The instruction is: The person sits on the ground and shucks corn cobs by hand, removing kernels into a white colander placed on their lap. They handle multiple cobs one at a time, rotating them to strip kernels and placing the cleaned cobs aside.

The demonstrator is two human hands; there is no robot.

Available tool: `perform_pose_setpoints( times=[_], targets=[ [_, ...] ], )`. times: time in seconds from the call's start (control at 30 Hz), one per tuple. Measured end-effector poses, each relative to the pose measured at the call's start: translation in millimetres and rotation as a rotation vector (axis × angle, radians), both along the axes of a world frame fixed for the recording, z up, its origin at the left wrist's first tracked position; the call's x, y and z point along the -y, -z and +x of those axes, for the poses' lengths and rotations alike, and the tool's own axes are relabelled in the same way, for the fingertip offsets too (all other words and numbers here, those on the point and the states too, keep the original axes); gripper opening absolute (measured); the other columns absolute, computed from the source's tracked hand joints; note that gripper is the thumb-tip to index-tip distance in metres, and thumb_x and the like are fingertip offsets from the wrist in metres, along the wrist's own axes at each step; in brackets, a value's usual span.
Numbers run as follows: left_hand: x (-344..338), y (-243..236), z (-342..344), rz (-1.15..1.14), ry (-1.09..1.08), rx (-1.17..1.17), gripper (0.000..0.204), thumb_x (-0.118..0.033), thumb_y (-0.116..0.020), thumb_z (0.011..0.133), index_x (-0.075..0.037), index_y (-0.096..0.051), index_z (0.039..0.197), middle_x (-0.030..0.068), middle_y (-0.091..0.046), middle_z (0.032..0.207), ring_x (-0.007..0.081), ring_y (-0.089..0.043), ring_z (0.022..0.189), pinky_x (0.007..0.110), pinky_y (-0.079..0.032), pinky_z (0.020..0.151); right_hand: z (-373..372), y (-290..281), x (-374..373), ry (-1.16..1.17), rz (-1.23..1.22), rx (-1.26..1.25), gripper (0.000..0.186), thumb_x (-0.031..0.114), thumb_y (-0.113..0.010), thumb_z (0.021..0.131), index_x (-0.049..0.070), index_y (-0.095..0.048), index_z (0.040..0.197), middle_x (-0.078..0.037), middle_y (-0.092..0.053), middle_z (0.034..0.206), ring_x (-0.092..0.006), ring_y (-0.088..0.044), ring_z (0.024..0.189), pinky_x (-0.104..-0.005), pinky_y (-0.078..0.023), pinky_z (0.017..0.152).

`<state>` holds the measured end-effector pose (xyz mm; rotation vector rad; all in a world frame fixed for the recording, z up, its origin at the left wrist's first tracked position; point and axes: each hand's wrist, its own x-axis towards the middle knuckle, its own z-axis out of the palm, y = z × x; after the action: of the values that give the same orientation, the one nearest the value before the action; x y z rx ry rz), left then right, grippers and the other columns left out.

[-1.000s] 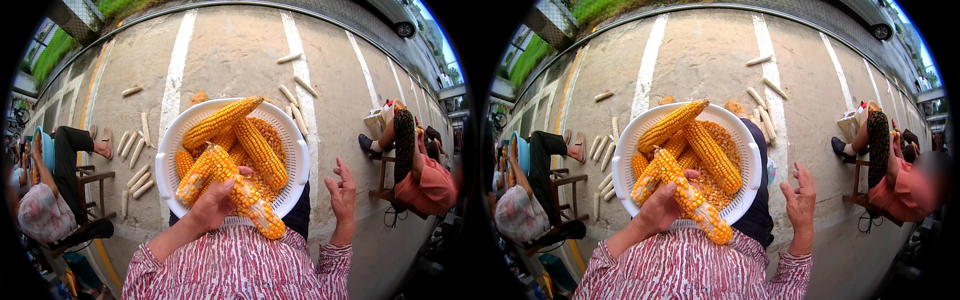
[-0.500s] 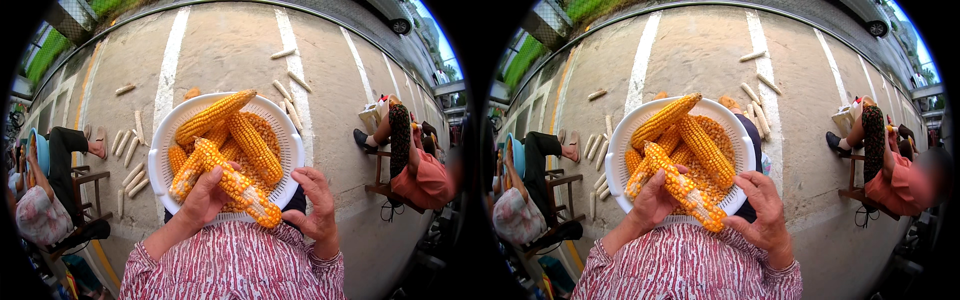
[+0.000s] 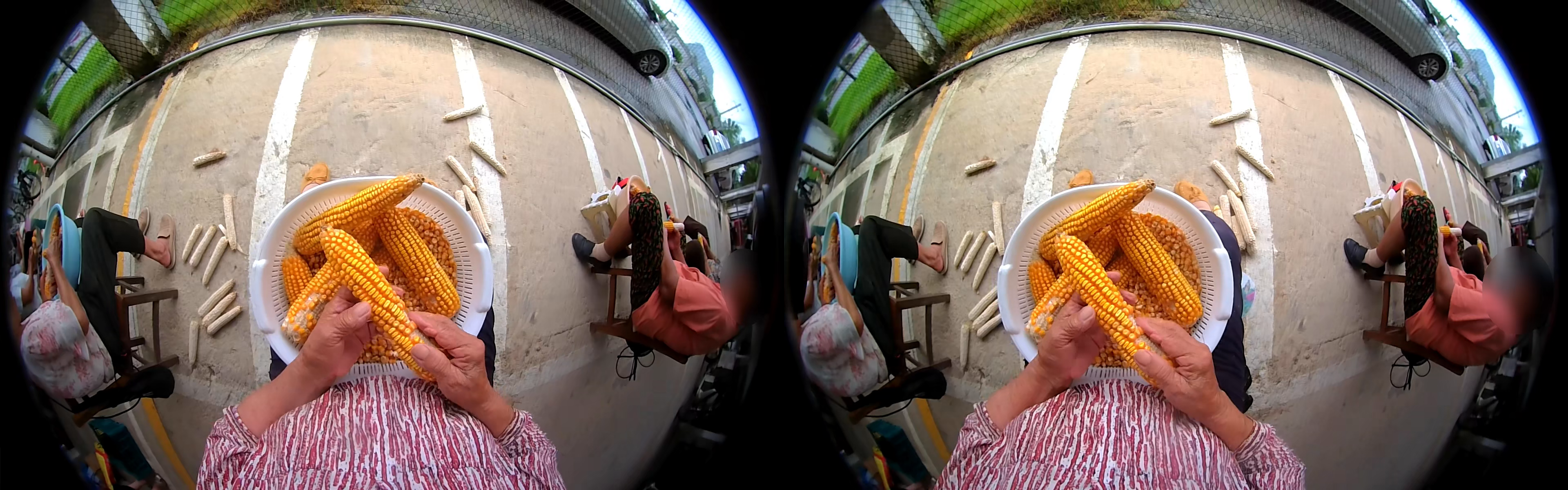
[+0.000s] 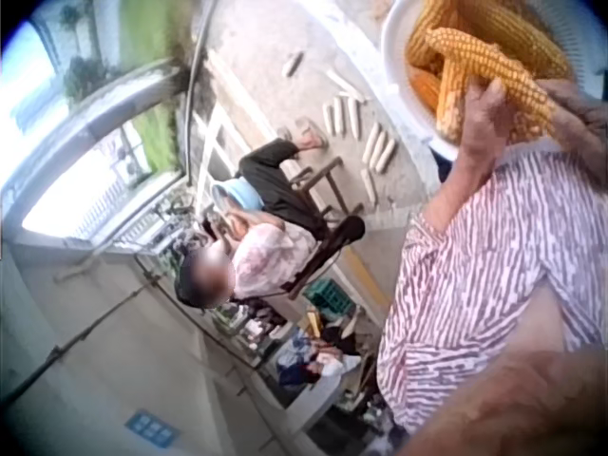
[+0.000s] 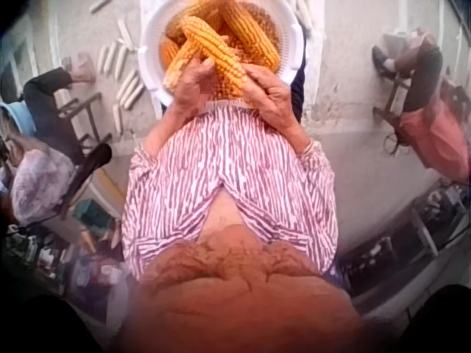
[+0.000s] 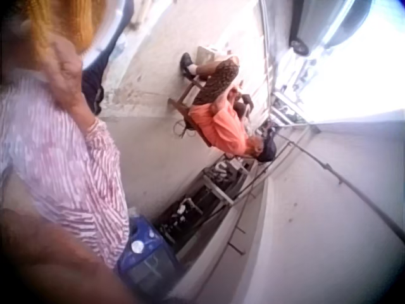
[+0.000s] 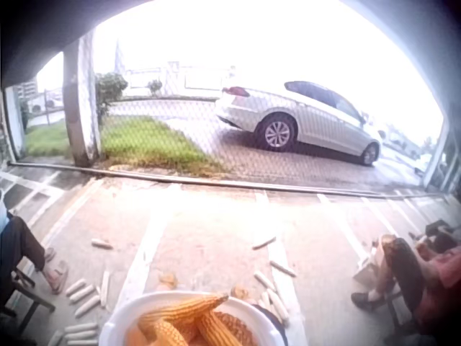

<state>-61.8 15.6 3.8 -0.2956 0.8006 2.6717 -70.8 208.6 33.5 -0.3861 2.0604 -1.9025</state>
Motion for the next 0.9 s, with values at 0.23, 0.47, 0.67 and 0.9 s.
perform_pose_setpoints(
  times=[0.23,0.47,0.67,0.9],
  targets=[
    [-2,2,2,-0.090,-0.010,0.026,0.063,-0.014,-0.070,0.085,-0.008,-0.039,0.140,0.0153,-0.057,0.126,0.0235,-0.058,0.114,0.037,-0.048,0.096,2,5,4,0.149,-0.279,0.543,0.028,0.011,-0.052,0.099,-0.007,-0.062,0.118,-0.010,-0.068,0.105,-0.0119,-0.062,0.092,-0.0229,-0.049,0.083],
    [-1,4,5,-0.111,-0.117,0.034,0.054,-0.009,-0.074,0.082,-0.005,-0.045,0.128,0.0077,-0.063,0.110,0.0164,-0.063,0.099,0.031,-0.053,0.088,0,11,2,0.081,0.008,0.217,0.021,0.011,-0.057,0.097,-0.006,-0.067,0.095,-0.005,-0.067,0.079,-0.0091,-0.060,0.069,-0.0244,-0.048,0.060],
    [0,8,3,-0.049,-0.057,0.037,0.058,-0.012,-0.073,0.084,-0.005,-0.042,0.132,0.0051,-0.063,0.111,0.0131,-0.062,0.099,0.029,-0.051,0.089,-8,17,0,-0.029,0.272,-0.336,0.026,0.013,-0.063,0.091,0.000,-0.055,0.070,-0.012,-0.050,0.060,-0.0273,-0.052,0.052,-0.0346,-0.041,0.049],
    [-1,8,4,-0.079,-0.062,0.056,0.062,-0.012,-0.074,0.083,-0.006,-0.040,0.135,0.0050,-0.060,0.116,0.0138,-0.060,0.103,0.029,-0.050,0.092,-7,6,-12,0.044,0.014,0.079,0.039,0.023,-0.053,0.100,0.003,-0.050,0.067,-0.001,-0.048,0.058,-0.0090,-0.040,0.049,-0.0257,-0.031,0.045]
  ],
)
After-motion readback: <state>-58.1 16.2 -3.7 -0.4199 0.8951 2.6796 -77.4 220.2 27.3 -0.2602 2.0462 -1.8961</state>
